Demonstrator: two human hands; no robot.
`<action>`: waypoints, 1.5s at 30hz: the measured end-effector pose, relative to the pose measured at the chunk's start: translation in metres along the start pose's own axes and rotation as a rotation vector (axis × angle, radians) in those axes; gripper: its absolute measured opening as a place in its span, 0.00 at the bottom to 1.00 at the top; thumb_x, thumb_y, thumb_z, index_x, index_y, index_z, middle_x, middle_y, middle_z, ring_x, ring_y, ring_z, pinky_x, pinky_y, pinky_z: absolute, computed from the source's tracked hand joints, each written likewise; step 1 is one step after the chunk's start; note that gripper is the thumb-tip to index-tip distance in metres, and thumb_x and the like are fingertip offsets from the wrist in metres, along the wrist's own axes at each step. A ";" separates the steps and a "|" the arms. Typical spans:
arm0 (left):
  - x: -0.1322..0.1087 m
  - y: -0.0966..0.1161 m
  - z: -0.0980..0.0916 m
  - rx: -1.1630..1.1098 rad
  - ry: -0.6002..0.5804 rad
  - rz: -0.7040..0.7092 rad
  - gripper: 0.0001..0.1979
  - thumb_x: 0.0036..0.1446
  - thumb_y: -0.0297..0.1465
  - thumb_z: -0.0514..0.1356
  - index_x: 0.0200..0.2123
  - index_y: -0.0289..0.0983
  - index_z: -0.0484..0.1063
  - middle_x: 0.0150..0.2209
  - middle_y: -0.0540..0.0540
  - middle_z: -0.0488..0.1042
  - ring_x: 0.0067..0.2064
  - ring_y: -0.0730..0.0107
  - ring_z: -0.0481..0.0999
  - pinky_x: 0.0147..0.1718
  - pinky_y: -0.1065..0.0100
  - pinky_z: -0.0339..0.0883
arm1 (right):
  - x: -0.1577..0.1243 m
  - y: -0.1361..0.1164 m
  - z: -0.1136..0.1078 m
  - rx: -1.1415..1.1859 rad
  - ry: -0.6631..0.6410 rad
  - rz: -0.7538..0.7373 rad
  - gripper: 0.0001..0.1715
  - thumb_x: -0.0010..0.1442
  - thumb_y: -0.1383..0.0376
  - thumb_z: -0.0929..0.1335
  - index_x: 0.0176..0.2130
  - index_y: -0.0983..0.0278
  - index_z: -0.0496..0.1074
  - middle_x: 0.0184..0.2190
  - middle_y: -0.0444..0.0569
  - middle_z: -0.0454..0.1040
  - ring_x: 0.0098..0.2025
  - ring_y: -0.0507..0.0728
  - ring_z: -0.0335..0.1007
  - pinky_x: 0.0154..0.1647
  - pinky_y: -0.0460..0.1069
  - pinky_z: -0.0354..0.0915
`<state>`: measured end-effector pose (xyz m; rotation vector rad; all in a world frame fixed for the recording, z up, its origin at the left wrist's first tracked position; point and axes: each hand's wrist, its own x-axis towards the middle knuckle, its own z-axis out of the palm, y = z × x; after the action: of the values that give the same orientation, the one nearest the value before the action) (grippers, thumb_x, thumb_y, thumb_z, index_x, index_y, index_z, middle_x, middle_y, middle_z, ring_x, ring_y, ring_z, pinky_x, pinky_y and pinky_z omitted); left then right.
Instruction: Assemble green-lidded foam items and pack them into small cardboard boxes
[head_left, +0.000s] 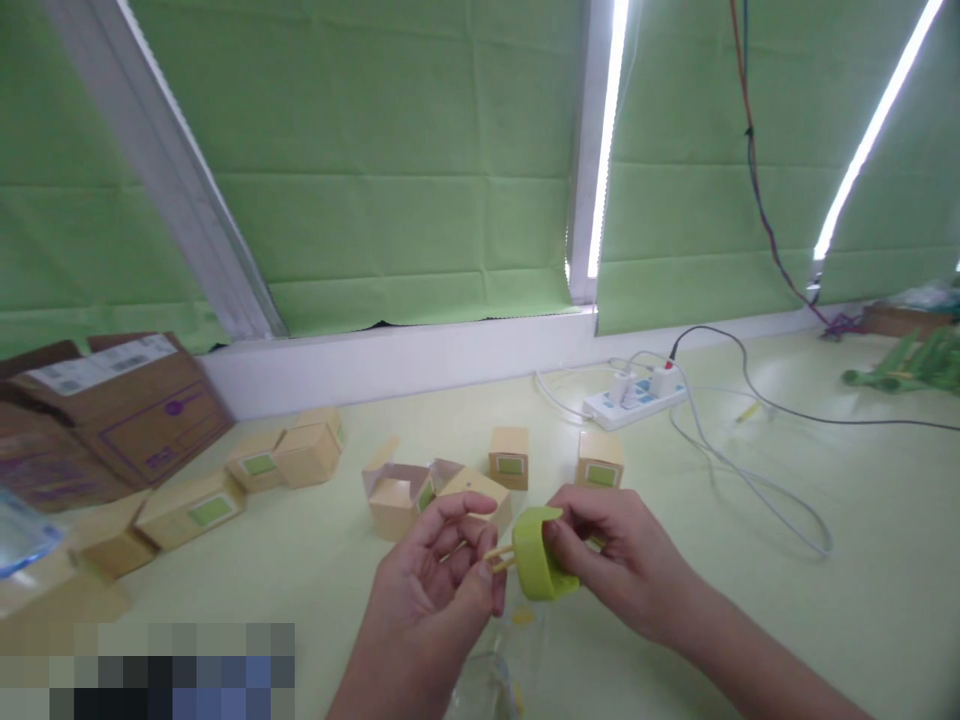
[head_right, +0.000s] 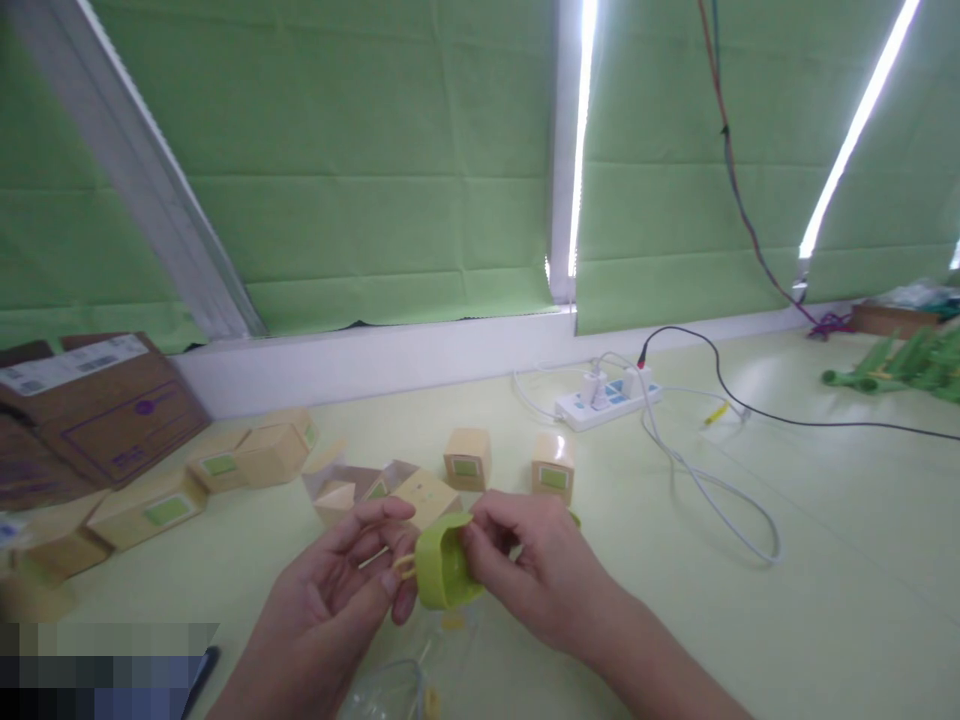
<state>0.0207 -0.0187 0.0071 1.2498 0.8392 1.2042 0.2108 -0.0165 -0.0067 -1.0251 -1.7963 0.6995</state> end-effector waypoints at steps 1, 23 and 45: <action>0.000 0.001 -0.001 0.049 0.010 0.002 0.12 0.52 0.31 0.69 0.40 0.39 0.74 0.29 0.52 0.73 0.26 0.75 0.72 0.27 0.73 0.67 | 0.000 0.001 0.000 0.004 -0.009 0.009 0.18 0.67 0.59 0.63 0.27 0.63 0.66 0.21 0.41 0.65 0.23 0.51 0.60 0.24 0.44 0.55; -0.001 0.006 -0.002 0.025 0.166 0.054 0.16 0.51 0.36 0.72 0.44 0.40 0.80 0.44 0.43 0.83 0.43 0.60 0.82 0.42 0.65 0.74 | 0.006 0.009 -0.010 -0.368 0.067 0.053 0.18 0.70 0.58 0.62 0.36 0.63 0.77 0.29 0.47 0.78 0.29 0.55 0.72 0.31 0.48 0.65; 0.005 0.002 -0.006 -0.157 0.191 -0.039 0.19 0.49 0.36 0.71 0.45 0.38 0.80 0.37 0.45 0.80 0.31 0.68 0.78 0.30 0.70 0.66 | 0.005 0.013 -0.015 -0.515 0.016 0.066 0.18 0.56 0.70 0.71 0.48 0.60 0.76 0.43 0.52 0.77 0.44 0.63 0.76 0.46 0.58 0.72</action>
<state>0.0159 -0.0132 0.0083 0.9987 0.8848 1.3464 0.2285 -0.0055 -0.0091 -1.4245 -1.9842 0.2625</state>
